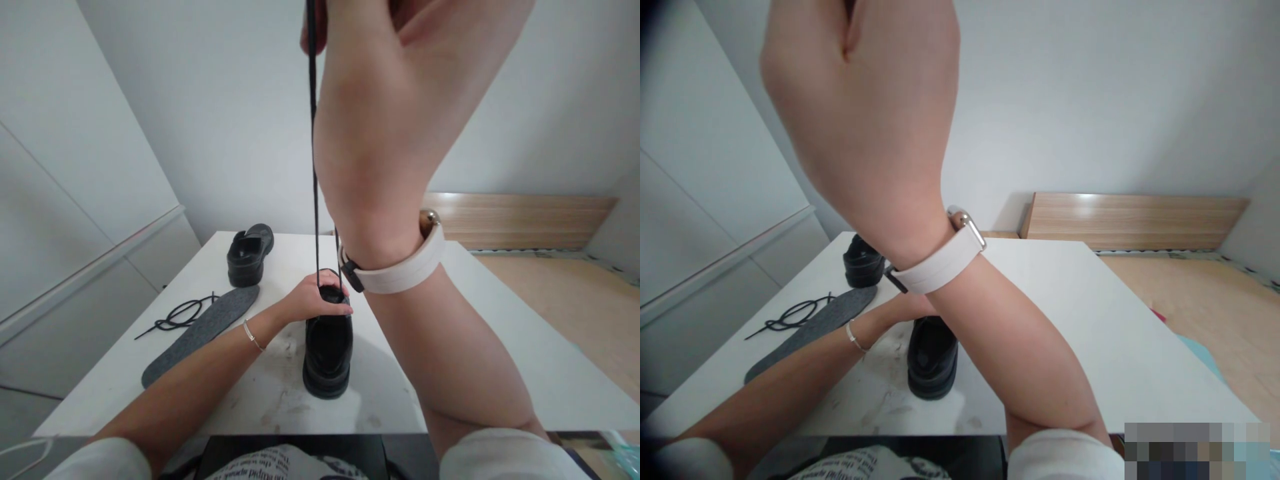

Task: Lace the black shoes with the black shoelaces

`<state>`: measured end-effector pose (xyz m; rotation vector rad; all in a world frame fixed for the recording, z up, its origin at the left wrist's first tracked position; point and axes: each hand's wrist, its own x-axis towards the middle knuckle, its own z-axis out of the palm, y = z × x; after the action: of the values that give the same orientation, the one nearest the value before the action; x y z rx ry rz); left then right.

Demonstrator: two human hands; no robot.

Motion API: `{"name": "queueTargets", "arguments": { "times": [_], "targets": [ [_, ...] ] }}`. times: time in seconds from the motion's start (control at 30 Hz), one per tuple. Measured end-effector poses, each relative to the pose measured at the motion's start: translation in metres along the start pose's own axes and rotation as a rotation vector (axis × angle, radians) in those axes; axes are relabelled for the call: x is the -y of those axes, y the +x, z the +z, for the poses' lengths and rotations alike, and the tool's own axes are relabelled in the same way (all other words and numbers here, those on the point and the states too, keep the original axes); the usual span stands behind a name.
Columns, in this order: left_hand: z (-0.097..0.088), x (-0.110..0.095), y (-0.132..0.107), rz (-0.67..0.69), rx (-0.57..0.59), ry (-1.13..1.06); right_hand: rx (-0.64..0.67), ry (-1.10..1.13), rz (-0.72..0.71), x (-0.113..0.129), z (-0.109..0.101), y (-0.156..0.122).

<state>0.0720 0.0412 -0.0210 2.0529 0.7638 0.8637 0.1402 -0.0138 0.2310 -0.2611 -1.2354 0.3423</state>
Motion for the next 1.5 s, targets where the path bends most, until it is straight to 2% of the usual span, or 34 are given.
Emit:
{"name": "queueTargets", "arguments": {
  "times": [0.13, 0.2, 0.23, 0.3, 0.37, 0.4, 0.43, 0.53, 0.63, 0.73, 0.87, 0.97, 1.07, 1.17, 1.23, 1.33, 1.4, 1.5],
  "targets": [
    [-0.001, -0.004, 0.0, -0.018, -0.02, 0.006, -0.105, 0.06, 0.032, 0.003, -0.005, -0.008],
    [-0.003, -0.007, 0.0, -0.03, -0.064, 0.019, -0.117, 0.042, 0.001, -0.001, -0.012, -0.013],
    [-0.006, -0.011, 0.0, -0.022, -0.125, 0.024, -0.115, 0.024, -0.031, -0.004, -0.017, -0.015],
    [-0.013, -0.025, 0.0, 0.054, -0.344, 0.029, -0.096, -0.014, -0.086, -0.009, -0.027, -0.018],
    [-0.023, -0.049, 0.002, 0.209, -0.614, 0.038, -0.078, -0.047, -0.072, -0.012, -0.036, -0.019],
    [-0.028, -0.064, 0.004, 0.31, -0.717, 0.034, -0.067, -0.065, -0.044, -0.012, -0.039, -0.02],
    [-0.033, -0.08, 0.006, 0.392, -0.761, 0.047, -0.055, -0.083, -0.01, -0.013, -0.042, -0.021],
    [-0.046, -0.123, 0.015, 0.591, -0.69, 0.086, -0.011, -0.109, 0.017, -0.013, -0.046, -0.026],
    [-0.053, -0.152, 0.024, 0.664, -0.62, 0.091, 0.062, -0.092, -0.038, -0.012, -0.048, -0.031],
    [-0.057, -0.17, 0.027, 0.633, -0.583, 0.039, 0.095, -0.095, -0.041, -0.008, -0.053, -0.034],
    [-0.064, -0.179, 0.027, 0.467, -0.519, -0.103, 0.103, -0.158, 0.072, -0.006, -0.061, -0.035],
    [-0.07, -0.176, 0.027, 0.343, -0.486, -0.232, 0.102, -0.104, 0.1, -0.013, -0.074, -0.035],
    [-0.081, -0.163, 0.025, 0.282, -0.552, -0.401, 0.093, -0.001, 0.103, -0.03, -0.105, -0.036],
    [-0.104, -0.139, 0.018, 0.245, -0.634, -0.587, -0.034, -0.066, 0.197, -0.047, -0.157, -0.041],
    [-0.123, -0.119, 0.01, 0.164, -0.733, -0.713, -0.177, -0.054, 0.261, -0.055, -0.199, -0.048],
    [-0.145, -0.085, -0.005, 0.055, -0.923, -0.894, -0.341, -0.08, 0.444, -0.062, -0.258, -0.063],
    [-0.152, -0.064, -0.016, -0.027, -0.984, -0.976, -0.453, -0.025, 0.491, -0.063, -0.289, -0.077],
    [-0.154, -0.036, -0.035, -0.112, -1.031, -0.989, -0.492, 0.02, 0.615, -0.064, -0.322, -0.1]
  ]
}}
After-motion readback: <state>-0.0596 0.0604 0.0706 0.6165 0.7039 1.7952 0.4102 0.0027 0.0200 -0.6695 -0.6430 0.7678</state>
